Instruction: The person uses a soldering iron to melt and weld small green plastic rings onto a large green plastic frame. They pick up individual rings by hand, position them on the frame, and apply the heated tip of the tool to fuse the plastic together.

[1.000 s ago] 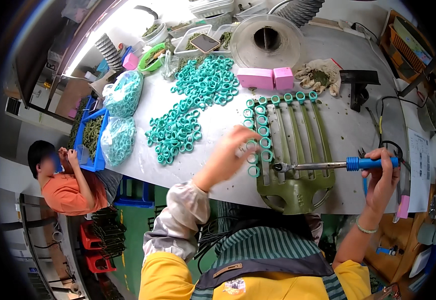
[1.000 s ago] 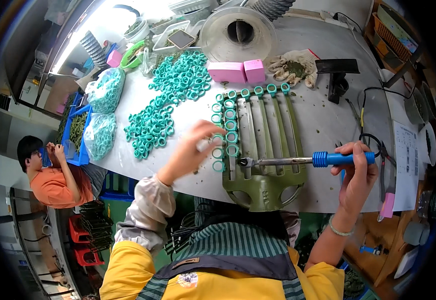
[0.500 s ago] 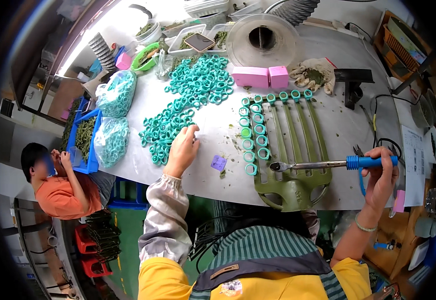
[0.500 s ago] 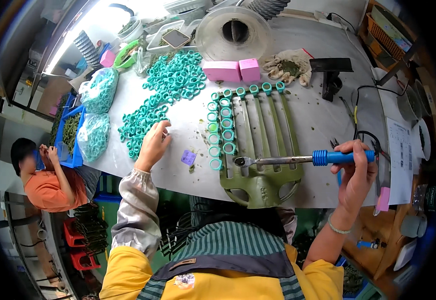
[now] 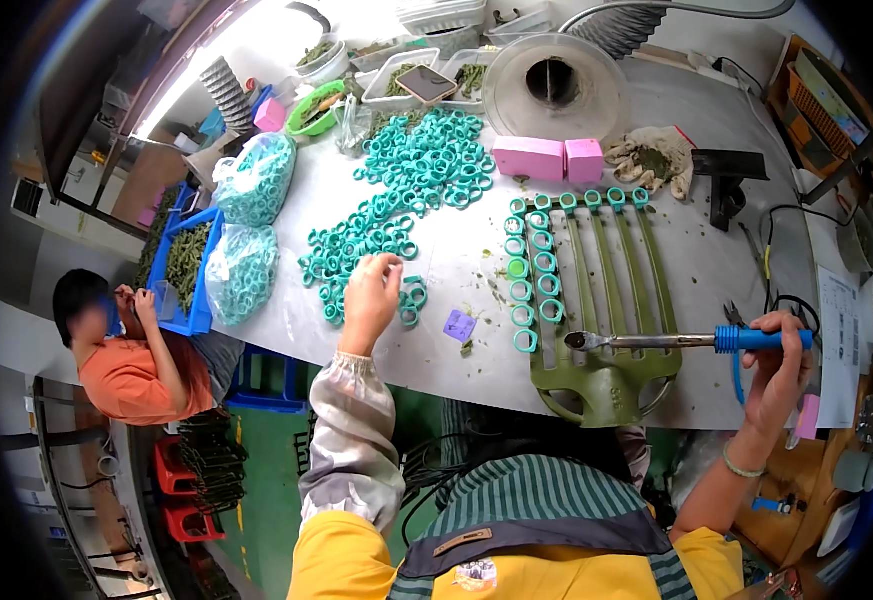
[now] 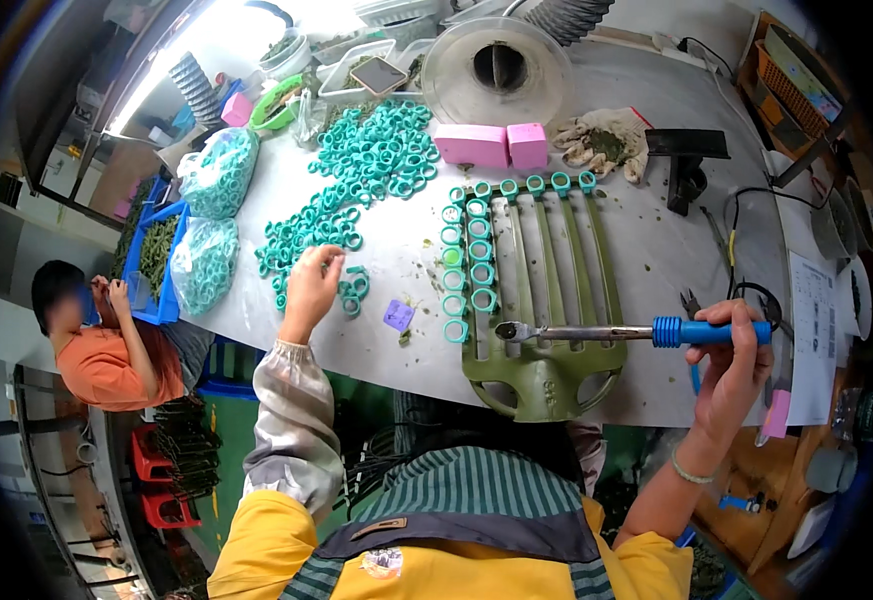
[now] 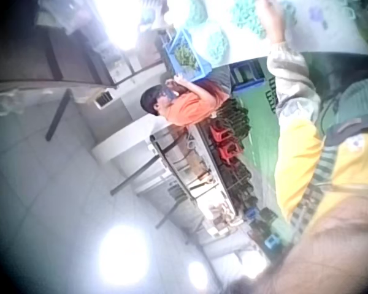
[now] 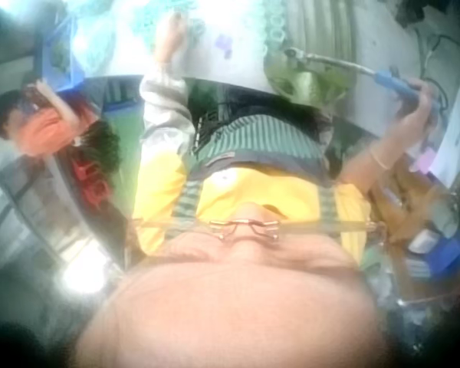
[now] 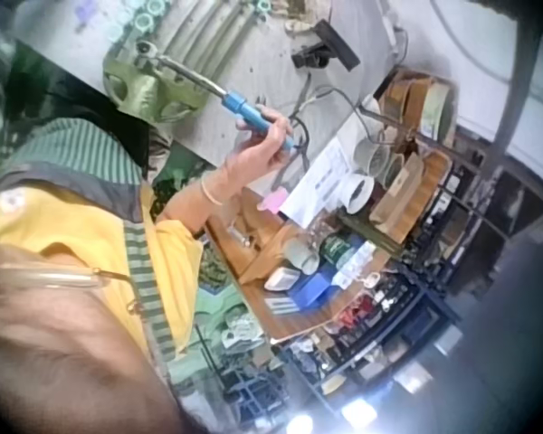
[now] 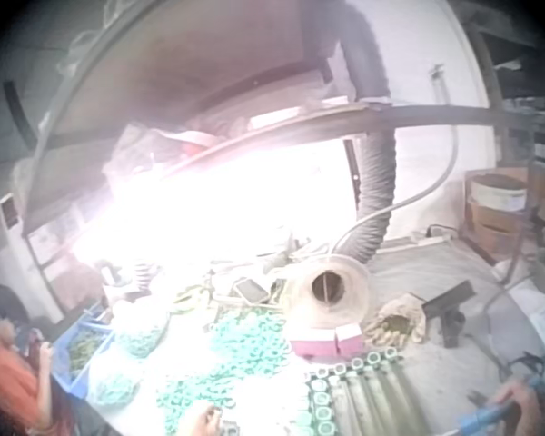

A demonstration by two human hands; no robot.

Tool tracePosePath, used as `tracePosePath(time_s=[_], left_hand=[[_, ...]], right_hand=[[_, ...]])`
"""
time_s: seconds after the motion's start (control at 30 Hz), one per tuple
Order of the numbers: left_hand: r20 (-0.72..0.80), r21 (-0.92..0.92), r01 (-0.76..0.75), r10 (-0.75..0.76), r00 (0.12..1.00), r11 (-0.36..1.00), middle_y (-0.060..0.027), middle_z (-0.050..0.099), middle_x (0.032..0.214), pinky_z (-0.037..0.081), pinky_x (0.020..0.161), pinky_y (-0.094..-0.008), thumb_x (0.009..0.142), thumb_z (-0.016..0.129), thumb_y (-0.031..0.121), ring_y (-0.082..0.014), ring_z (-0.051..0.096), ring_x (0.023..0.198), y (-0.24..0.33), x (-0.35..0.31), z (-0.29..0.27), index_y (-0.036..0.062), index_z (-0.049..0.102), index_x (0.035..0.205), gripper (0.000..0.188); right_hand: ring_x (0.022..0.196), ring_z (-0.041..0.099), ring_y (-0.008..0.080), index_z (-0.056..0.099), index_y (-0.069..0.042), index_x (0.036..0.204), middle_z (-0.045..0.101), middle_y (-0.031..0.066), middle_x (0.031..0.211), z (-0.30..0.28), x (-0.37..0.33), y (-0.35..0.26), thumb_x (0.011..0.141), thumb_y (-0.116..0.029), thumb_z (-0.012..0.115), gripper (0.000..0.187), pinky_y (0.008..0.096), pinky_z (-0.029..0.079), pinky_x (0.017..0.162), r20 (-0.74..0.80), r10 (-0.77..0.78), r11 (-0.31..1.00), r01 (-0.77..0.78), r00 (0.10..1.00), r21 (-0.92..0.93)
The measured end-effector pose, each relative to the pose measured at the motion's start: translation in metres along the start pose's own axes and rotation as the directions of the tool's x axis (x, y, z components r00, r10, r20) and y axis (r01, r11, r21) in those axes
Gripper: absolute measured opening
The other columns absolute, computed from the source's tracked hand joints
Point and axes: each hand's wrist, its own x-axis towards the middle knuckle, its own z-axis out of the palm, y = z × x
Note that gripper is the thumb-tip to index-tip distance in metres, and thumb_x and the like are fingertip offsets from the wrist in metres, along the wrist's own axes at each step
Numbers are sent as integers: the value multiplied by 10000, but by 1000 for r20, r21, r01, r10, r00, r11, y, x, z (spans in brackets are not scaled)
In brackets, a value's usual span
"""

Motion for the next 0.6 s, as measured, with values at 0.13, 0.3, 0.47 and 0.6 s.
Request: tracePosePath(time_s=[0.13, 0.3, 0.47, 0.6], left_hand=[[-85, 304, -231, 268, 960, 924, -106, 642, 1014, 500, 817, -392, 819, 637, 45, -313, 599, 912, -2, 31, -6, 71, 659, 1034, 217], [196, 396, -538, 504, 841, 744, -68, 625, 1040, 479, 865, -386, 743, 608, -19, -301, 551, 992, 5, 50, 3, 86, 657, 1057, 334], [129, 307, -468, 451, 883, 829, -88, 612, 928, 489, 795, -393, 759, 649, 27, -297, 583, 916, 1, 53, 3, 70, 657, 988, 234], [59, -89, -43, 49, 997, 995, -93, 662, 955, 504, 683, -287, 809, 721, 100, -162, 636, 776, 24, 33, -1, 28, 623, 978, 209]], right_hand=[[519, 568, 97, 652, -26, 818, 661, 93, 823, 1, 0, -2, 928, -231, 634, 233, 194, 468, 455, -3, -12, 1000, 12, 1000, 13], [512, 563, 99, 651, -27, 820, 662, 94, 823, 2, -1, -6, 927, -233, 636, 232, 198, 468, 462, -16, -12, 1000, 13, 1000, 10], [523, 566, 102, 650, -23, 822, 661, 97, 826, -1, 0, -6, 926, -242, 636, 243, 196, 466, 466, -13, -12, 1000, 12, 1000, -14], [550, 581, 101, 654, -25, 824, 660, 94, 822, 1, -2, -8, 917, -246, 640, 240, 190, 466, 465, -31, -5, 999, 3, 999, -34]])
